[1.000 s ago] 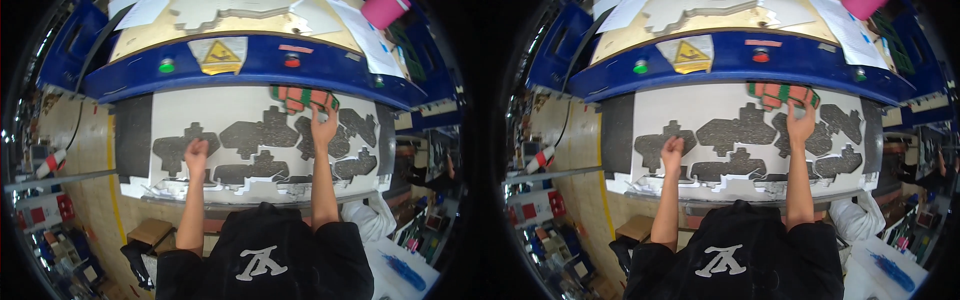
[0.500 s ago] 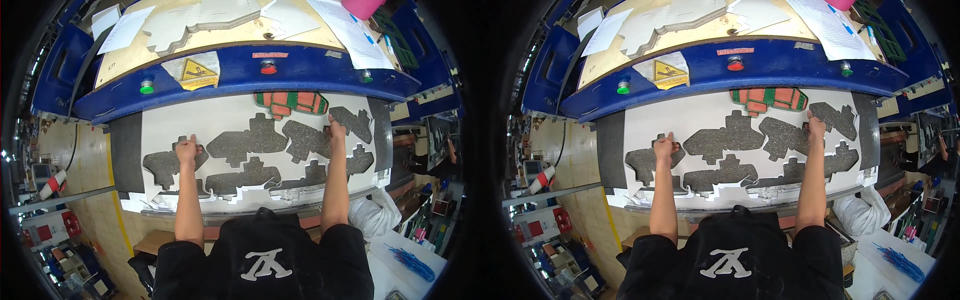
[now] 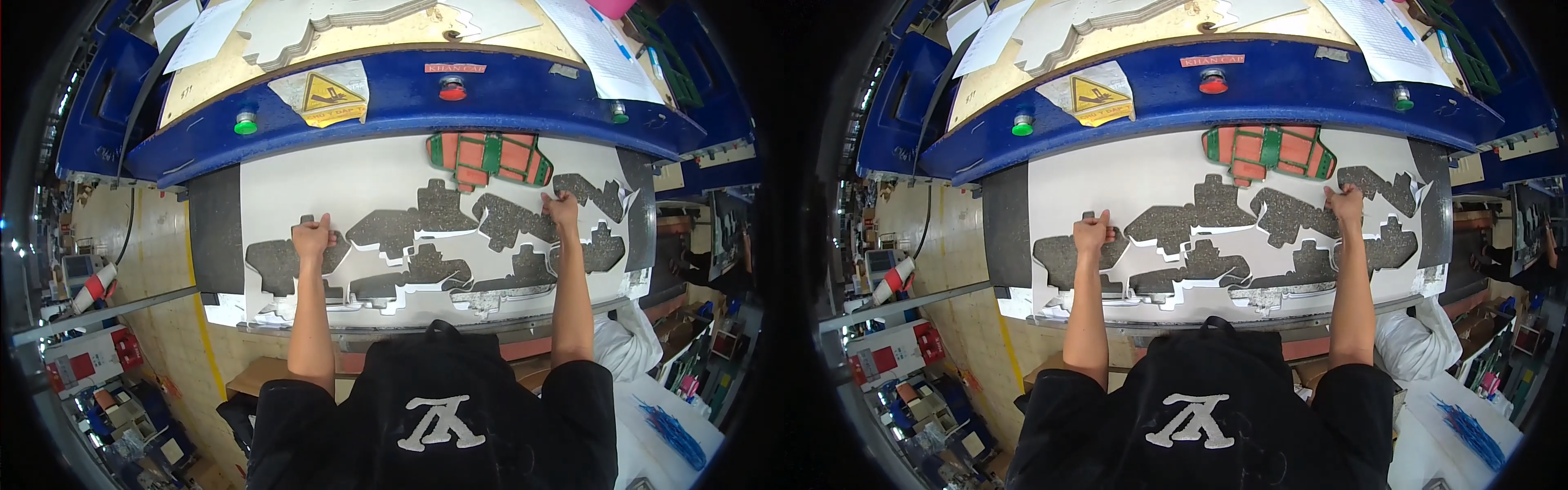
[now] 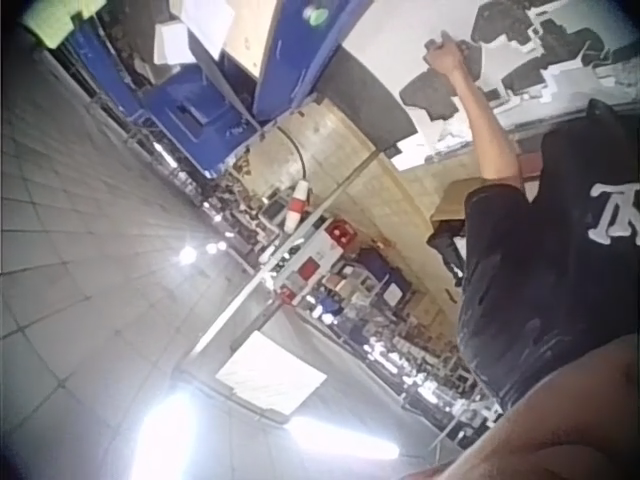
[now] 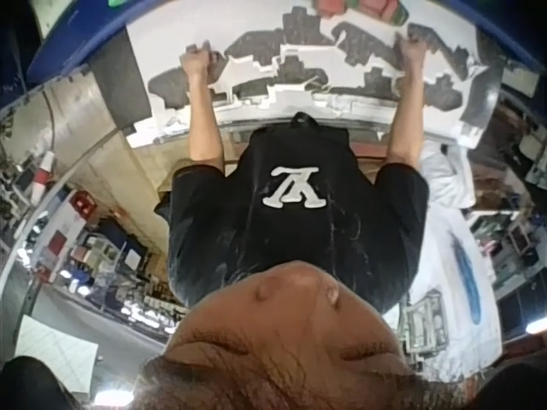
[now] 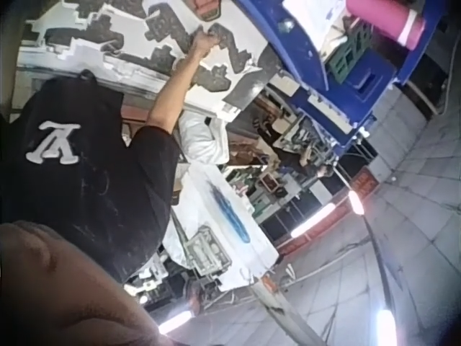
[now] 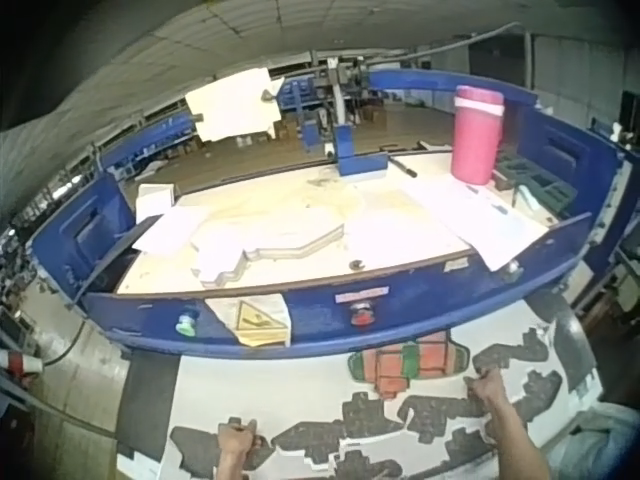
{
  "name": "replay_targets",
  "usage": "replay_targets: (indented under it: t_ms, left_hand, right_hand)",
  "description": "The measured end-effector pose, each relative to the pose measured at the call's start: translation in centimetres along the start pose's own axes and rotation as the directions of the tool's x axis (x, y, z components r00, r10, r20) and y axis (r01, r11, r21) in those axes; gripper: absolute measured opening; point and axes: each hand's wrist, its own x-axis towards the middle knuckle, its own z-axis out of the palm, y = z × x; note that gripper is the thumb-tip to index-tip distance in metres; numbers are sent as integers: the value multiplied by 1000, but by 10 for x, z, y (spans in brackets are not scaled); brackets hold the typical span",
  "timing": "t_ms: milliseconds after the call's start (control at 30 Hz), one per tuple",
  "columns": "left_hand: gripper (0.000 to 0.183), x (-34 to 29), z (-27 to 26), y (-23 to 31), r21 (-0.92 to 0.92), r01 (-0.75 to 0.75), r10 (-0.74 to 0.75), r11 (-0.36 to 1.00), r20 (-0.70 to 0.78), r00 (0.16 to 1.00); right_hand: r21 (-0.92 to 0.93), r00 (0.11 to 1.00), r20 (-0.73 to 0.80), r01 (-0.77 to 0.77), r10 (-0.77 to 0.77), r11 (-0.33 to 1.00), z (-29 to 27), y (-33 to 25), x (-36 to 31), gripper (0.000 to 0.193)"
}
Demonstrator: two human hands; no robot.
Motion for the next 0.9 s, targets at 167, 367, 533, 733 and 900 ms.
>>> replay_targets:
  t_ms: [167, 367, 533, 733, 900]
  left_hand:
    - [40, -32, -18, -29, 35, 26, -27, 999, 7, 1000]
    - [43, -56, -30, -54, 68, -17, 17, 998, 1, 1000]
    - [46, -68, -39, -74, 46, -6, 5, 999, 27, 1000]
    - [43, -73, -36, -74, 45, -5, 2, 999, 69, 998]
    - [46, -90, -65, -74, 371, -178, 242, 911, -131, 962]
  right_hand:
    - [-216, 998, -28, 41, -49, 975, -22, 8, -54, 47]
    - [-164, 996, -40, -85, 79, 983, -32, 26, -84, 46]
    - [-154, 998, -31, -60, 56, 986, -42, 39, -103, 45]
    - [-151, 995, -76, -80, 69, 985, -40, 40, -107, 44]
    - [111, 998, 23, 61, -64, 992, -127, 69, -104, 29]
